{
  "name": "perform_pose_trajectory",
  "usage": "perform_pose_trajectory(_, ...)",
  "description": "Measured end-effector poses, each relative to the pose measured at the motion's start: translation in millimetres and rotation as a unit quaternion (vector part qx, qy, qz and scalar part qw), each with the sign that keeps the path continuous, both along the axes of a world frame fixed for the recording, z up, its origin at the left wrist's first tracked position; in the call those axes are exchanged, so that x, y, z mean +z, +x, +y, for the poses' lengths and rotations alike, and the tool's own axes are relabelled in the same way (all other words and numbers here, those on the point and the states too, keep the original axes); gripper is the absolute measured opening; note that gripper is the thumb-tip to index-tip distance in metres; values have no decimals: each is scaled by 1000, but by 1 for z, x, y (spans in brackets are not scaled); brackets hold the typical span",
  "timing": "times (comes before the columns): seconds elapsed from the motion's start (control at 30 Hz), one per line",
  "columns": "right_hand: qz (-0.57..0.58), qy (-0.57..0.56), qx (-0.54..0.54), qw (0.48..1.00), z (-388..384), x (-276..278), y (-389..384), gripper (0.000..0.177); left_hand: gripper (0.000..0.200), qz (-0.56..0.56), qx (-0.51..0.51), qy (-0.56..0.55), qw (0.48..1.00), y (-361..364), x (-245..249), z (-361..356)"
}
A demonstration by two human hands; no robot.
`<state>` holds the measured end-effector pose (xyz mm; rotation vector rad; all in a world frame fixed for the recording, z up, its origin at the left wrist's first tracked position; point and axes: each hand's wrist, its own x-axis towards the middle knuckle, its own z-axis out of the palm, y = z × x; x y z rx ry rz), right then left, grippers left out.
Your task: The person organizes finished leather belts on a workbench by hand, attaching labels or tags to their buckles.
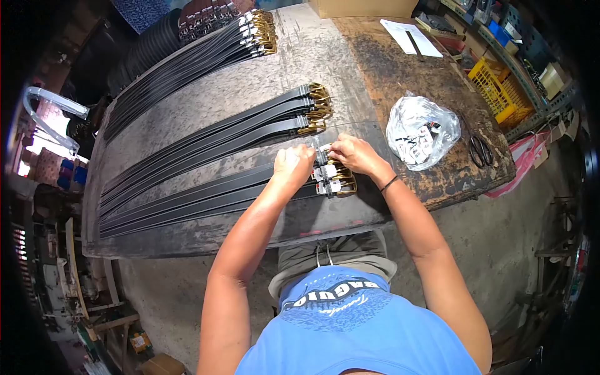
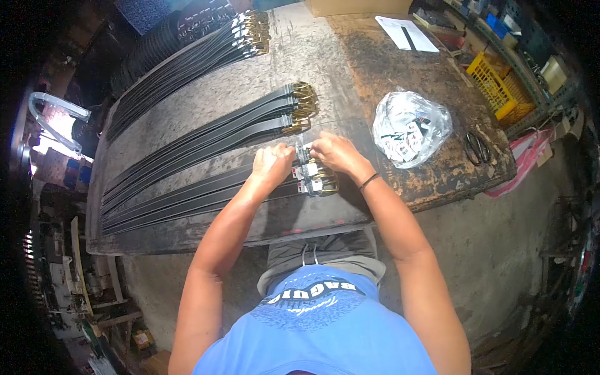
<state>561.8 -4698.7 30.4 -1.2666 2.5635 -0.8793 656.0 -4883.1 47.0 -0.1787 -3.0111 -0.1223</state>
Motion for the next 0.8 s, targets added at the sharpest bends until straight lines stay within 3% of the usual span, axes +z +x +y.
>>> perform_pose_trajectory(0.27,78,-39,-4,996,0,-8,6,7,13,46,22,53,997,2,-7,-1)
perform_pose_trajectory(0.33,86,-59,-12,994,-1,-8,7,5,18,34,62,183,981,2,-5,-4)
perform_pose_trajectory(0.37,71,-101,-34,992,-2,-8,8,4,18,35,62,182,981,3,1,-5)
perform_pose_trajectory(0.43,56,-144,-55,986,-3,-9,10,4,20,-114,114,468,869,4,12,-10)
perform_pose_trajectory(0.47,20,-187,-72,980,-6,-4,13,5,17,-161,128,503,839,3,13,-13)
perform_pose_trajectory(0.57,-41,-251,-101,962,-16,0,19,12,19,-105,51,560,821,8,4,-17)
perform_pose_trajectory(0.67,-306,-300,-135,894,-24,-1,25,12,22,-52,17,586,809,9,-9,-17)
perform_pose_trajectory(0.8,-237,-307,-104,916,-29,4,33,11,21,-25,26,527,849,12,-8,-18)
